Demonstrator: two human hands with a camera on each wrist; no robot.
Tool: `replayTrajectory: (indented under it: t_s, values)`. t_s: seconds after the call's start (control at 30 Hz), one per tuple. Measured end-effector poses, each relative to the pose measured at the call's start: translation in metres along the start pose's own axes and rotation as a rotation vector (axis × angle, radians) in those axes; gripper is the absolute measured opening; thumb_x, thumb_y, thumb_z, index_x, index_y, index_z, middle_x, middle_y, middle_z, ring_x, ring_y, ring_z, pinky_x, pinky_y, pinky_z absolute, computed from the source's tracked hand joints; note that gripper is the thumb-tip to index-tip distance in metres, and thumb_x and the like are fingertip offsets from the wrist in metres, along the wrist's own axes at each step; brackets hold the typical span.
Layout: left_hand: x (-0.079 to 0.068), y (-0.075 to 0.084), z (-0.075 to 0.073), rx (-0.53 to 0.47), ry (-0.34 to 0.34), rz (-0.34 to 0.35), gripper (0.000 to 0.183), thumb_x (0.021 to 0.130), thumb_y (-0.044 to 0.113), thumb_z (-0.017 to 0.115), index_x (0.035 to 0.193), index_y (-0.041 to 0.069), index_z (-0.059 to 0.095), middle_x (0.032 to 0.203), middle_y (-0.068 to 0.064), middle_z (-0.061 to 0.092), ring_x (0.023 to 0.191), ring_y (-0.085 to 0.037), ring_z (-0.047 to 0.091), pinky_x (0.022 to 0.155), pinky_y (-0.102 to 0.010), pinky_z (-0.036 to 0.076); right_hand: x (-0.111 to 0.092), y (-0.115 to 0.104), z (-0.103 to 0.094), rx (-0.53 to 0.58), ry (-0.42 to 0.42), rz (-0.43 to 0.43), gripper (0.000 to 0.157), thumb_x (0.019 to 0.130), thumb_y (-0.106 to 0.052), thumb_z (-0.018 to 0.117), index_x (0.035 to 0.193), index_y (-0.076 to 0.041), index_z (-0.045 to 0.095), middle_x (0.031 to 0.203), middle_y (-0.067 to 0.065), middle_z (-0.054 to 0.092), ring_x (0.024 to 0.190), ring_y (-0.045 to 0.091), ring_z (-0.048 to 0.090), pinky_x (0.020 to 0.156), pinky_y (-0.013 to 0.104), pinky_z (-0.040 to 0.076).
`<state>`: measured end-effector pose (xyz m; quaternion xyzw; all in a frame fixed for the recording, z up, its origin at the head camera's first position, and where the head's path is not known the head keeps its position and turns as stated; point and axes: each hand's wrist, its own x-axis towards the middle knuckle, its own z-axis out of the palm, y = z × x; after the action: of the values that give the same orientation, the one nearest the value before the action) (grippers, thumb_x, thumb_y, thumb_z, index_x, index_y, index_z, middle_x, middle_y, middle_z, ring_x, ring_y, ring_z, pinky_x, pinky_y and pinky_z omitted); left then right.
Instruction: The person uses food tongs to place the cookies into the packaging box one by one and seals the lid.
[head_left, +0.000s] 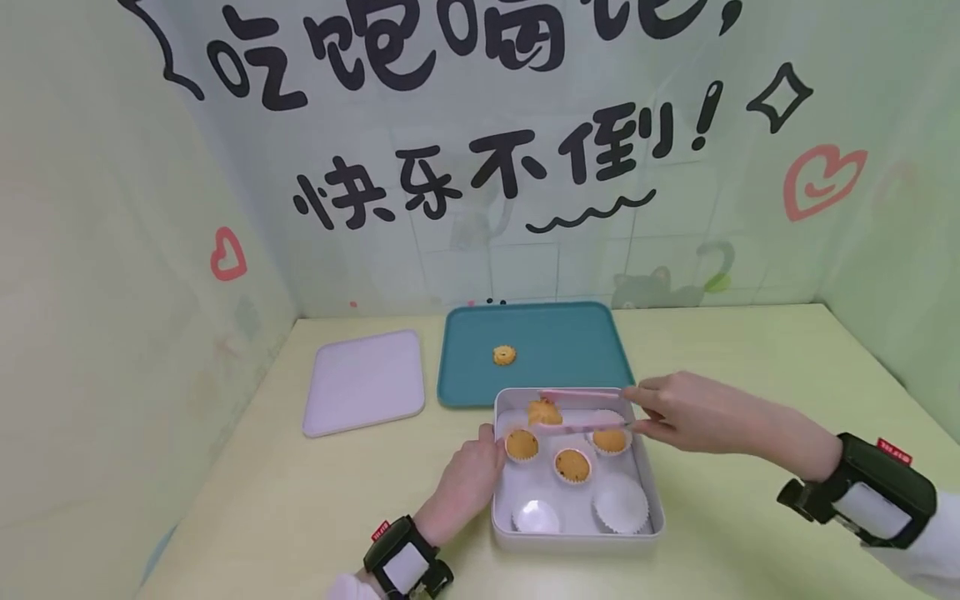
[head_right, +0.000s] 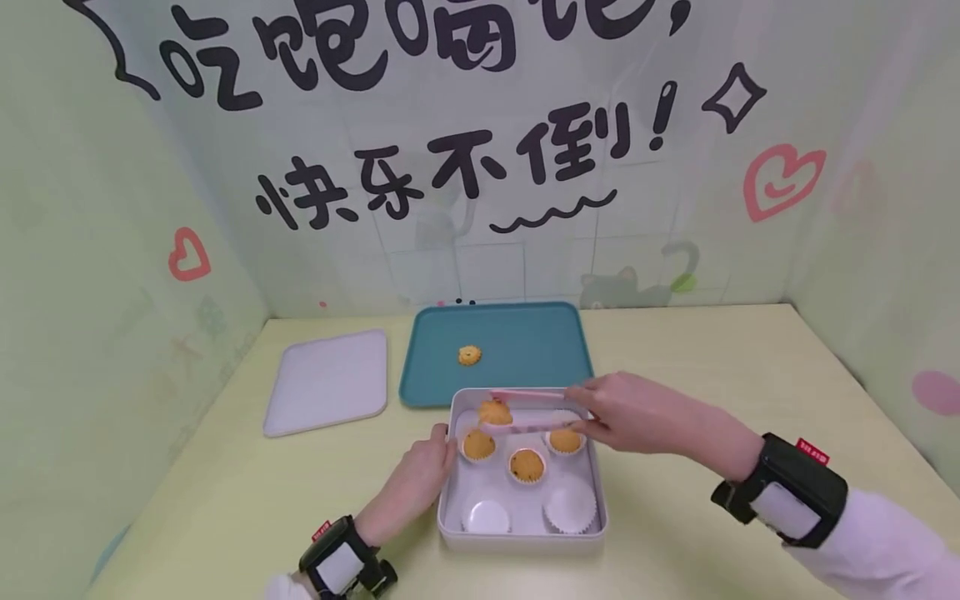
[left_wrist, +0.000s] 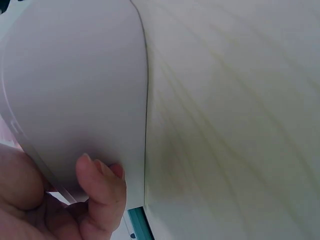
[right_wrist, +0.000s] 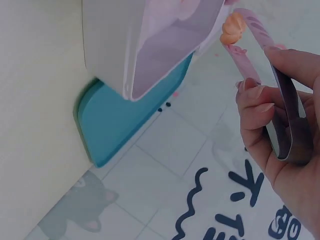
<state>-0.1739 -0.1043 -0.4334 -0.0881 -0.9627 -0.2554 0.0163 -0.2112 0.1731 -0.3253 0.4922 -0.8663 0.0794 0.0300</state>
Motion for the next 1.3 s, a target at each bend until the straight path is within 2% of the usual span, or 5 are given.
replayTrajectory:
  t_s: [0.4, 0.83, 0.97, 1.1, 1.3]
  values:
    - [0.003, 0.000, -0.002, 0.006, -0.016, -0.006, 0.025, 0.098, 0.013, 0.044, 0.105, -0.010, 0.048, 0.070, -0.018, 0.058, 0.060, -0.027, 0.061, 0.045, -0.035, 0.047, -0.007, -0.034, 0.021, 0.007, -0.101, -0.163, 0.022, 0.084, -0.021, 0.067, 0.099, -0.007, 0.058, 0.068, -0.012, 0.047, 0.051, -0.002, 0.035, 0.049, 0.014, 0.035]
    - [0.000, -0.002, -0.002, 0.000, 0.010, 0.034, 0.022, 0.097, 0.011, 0.043, 0.101, -0.009, 0.047, 0.066, -0.016, 0.056, 0.058, -0.027, 0.060, 0.044, -0.035, 0.045, -0.003, -0.031, 0.018, 0.060, -0.133, -0.135, 0.024, 0.087, -0.026, 0.065, 0.102, -0.009, 0.058, 0.064, -0.015, 0.041, 0.051, -0.003, 0.034, 0.049, 0.014, 0.033]
    - [-0.002, -0.003, -0.002, 0.010, 0.034, 0.056, 0.019, 0.096, 0.010, 0.044, 0.099, -0.009, 0.047, 0.064, -0.015, 0.054, 0.056, -0.028, 0.060, 0.042, -0.036, 0.044, 0.006, -0.018, 0.002, 0.120, -0.052, -0.063, 0.022, 0.087, -0.023, 0.064, 0.102, -0.008, 0.061, 0.064, -0.015, 0.039, 0.053, -0.003, 0.034, 0.049, 0.015, 0.033]
    - [-0.002, -0.003, -0.004, 0.010, 0.043, 0.059, 0.018, 0.096, 0.010, 0.044, 0.098, -0.008, 0.047, 0.063, -0.015, 0.053, 0.055, -0.028, 0.059, 0.042, -0.036, 0.044, 0.030, 0.006, -0.006, 0.052, -0.003, 0.059, 0.021, 0.086, -0.019, 0.066, 0.099, -0.003, 0.062, 0.063, -0.010, 0.043, 0.053, 0.000, 0.037, 0.050, 0.019, 0.036]
    - [-0.002, -0.001, -0.003, 0.003, 0.021, 0.035, 0.020, 0.096, 0.010, 0.044, 0.100, -0.010, 0.047, 0.065, -0.016, 0.055, 0.057, -0.028, 0.060, 0.043, -0.036, 0.045, 0.073, 0.039, 0.007, -0.098, -0.096, 0.146, 0.017, 0.089, -0.020, 0.061, 0.090, -0.003, 0.059, 0.065, 0.000, 0.050, 0.057, 0.010, 0.047, 0.055, 0.027, 0.042]
